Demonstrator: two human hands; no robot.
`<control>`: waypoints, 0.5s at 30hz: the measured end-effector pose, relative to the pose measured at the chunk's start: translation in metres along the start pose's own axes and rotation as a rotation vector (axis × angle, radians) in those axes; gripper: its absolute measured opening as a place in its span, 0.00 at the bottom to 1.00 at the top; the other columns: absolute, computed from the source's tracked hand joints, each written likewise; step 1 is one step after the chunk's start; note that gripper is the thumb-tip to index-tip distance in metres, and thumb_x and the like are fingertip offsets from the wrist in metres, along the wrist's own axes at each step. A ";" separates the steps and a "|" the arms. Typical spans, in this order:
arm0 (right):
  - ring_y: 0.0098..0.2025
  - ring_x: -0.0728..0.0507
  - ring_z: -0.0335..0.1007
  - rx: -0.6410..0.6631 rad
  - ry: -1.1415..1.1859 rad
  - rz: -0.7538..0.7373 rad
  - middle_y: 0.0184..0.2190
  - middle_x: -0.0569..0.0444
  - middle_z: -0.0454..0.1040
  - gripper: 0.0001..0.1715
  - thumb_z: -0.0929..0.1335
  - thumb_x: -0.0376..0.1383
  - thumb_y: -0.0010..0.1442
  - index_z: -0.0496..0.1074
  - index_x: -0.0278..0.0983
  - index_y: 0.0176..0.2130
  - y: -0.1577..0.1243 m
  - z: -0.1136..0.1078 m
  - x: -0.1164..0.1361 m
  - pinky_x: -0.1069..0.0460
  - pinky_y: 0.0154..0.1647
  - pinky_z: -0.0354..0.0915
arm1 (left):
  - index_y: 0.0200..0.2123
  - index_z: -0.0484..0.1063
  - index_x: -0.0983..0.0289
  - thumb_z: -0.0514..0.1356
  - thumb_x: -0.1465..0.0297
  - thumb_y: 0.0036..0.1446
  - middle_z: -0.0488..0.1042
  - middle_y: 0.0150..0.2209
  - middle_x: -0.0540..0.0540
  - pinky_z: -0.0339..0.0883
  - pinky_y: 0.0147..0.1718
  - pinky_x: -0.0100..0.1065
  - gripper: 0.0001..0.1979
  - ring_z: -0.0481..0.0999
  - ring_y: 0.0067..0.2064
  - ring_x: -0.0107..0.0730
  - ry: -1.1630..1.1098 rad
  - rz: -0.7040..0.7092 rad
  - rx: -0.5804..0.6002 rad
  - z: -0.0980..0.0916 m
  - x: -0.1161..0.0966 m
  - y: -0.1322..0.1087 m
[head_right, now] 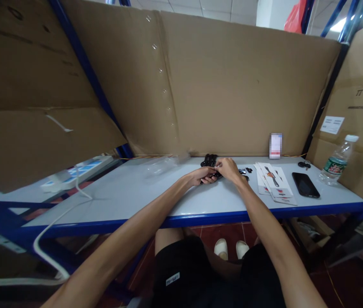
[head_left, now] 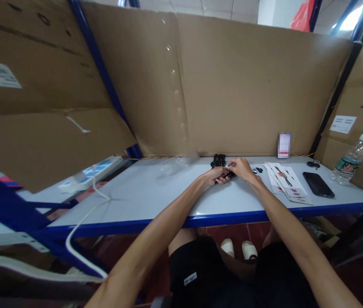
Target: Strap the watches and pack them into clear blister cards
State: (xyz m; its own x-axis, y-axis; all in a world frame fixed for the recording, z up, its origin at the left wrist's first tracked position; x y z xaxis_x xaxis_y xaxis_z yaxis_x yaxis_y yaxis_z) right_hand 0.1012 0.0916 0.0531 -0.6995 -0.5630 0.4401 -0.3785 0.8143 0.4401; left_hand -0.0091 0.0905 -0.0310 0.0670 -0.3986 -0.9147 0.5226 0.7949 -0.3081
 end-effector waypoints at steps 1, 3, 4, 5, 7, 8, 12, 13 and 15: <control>0.39 0.44 0.79 -0.020 -0.004 0.030 0.34 0.51 0.84 0.10 0.72 0.30 0.59 0.83 0.37 0.41 0.000 0.001 -0.001 0.54 0.43 0.67 | 0.40 0.60 0.62 0.52 0.78 0.63 0.62 0.23 0.45 0.35 0.12 0.18 0.06 0.54 0.14 0.18 0.020 0.006 0.002 0.001 0.000 -0.001; 0.37 0.45 0.79 -0.042 0.041 0.093 0.30 0.52 0.83 0.13 0.71 0.28 0.58 0.82 0.36 0.43 0.001 0.002 -0.005 0.55 0.43 0.67 | 0.41 0.60 0.62 0.53 0.77 0.62 0.61 0.23 0.45 0.34 0.12 0.18 0.06 0.54 0.15 0.18 0.032 0.014 0.033 0.004 -0.001 -0.002; 0.36 0.45 0.79 -0.046 0.092 0.118 0.29 0.53 0.83 0.14 0.70 0.27 0.59 0.81 0.36 0.44 0.002 0.002 -0.007 0.55 0.43 0.68 | 0.40 0.60 0.61 0.54 0.77 0.62 0.61 0.23 0.45 0.34 0.12 0.18 0.06 0.54 0.15 0.18 0.026 0.018 0.054 0.006 -0.002 -0.003; 0.35 0.46 0.79 -0.051 0.154 0.132 0.28 0.53 0.82 0.14 0.69 0.27 0.59 0.81 0.35 0.45 0.003 0.002 -0.008 0.55 0.42 0.68 | 0.40 0.59 0.61 0.54 0.77 0.62 0.60 0.23 0.44 0.34 0.12 0.18 0.06 0.54 0.15 0.18 0.017 0.019 0.067 0.008 -0.003 -0.004; 0.34 0.47 0.79 -0.077 0.256 0.119 0.28 0.54 0.83 0.15 0.67 0.28 0.62 0.80 0.34 0.46 0.004 -0.002 -0.009 0.56 0.41 0.69 | 0.40 0.59 0.61 0.53 0.76 0.63 0.59 0.22 0.44 0.33 0.12 0.18 0.06 0.54 0.15 0.18 0.007 0.012 0.056 0.008 -0.003 -0.005; 0.34 0.47 0.79 -0.094 0.278 0.092 0.30 0.54 0.83 0.16 0.65 0.29 0.63 0.80 0.35 0.47 0.004 -0.005 -0.008 0.55 0.41 0.69 | 0.40 0.59 0.61 0.52 0.76 0.64 0.58 0.22 0.44 0.33 0.12 0.18 0.05 0.54 0.15 0.18 0.008 0.004 0.035 0.008 -0.003 -0.006; 0.41 0.45 0.80 -0.081 0.108 0.004 0.37 0.53 0.84 0.17 0.65 0.29 0.64 0.80 0.39 0.46 -0.001 -0.011 0.001 0.55 0.46 0.68 | 0.39 0.59 0.61 0.50 0.76 0.64 0.59 0.23 0.45 0.33 0.12 0.18 0.04 0.53 0.15 0.18 0.012 -0.026 -0.029 0.005 -0.002 -0.006; 0.43 0.44 0.80 -0.068 0.031 0.004 0.39 0.52 0.84 0.17 0.65 0.29 0.64 0.81 0.39 0.46 -0.003 -0.011 0.002 0.54 0.46 0.68 | 0.39 0.59 0.61 0.51 0.76 0.64 0.59 0.23 0.45 0.33 0.12 0.18 0.04 0.53 0.15 0.18 0.004 -0.029 -0.029 0.004 -0.002 -0.005; 0.45 0.42 0.80 -0.052 -0.081 0.018 0.41 0.49 0.84 0.17 0.66 0.29 0.64 0.81 0.40 0.46 -0.006 -0.011 0.004 0.54 0.46 0.67 | 0.39 0.59 0.61 0.52 0.77 0.63 0.59 0.23 0.45 0.33 0.12 0.18 0.05 0.53 0.15 0.17 -0.037 -0.032 -0.001 0.003 -0.001 -0.003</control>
State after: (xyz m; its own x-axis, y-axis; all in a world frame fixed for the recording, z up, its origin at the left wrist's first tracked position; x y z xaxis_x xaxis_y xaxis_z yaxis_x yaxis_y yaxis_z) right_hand 0.1073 0.0829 0.0608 -0.7535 -0.5331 0.3848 -0.3349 0.8149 0.4731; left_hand -0.0081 0.0867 -0.0282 0.0816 -0.4400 -0.8943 0.5240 0.7822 -0.3370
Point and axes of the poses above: each hand's wrist, its own y-axis towards the middle knuckle, its own z-axis out of the palm, x = y × z, the point moved 7 cm from there along y, towards the middle knuckle
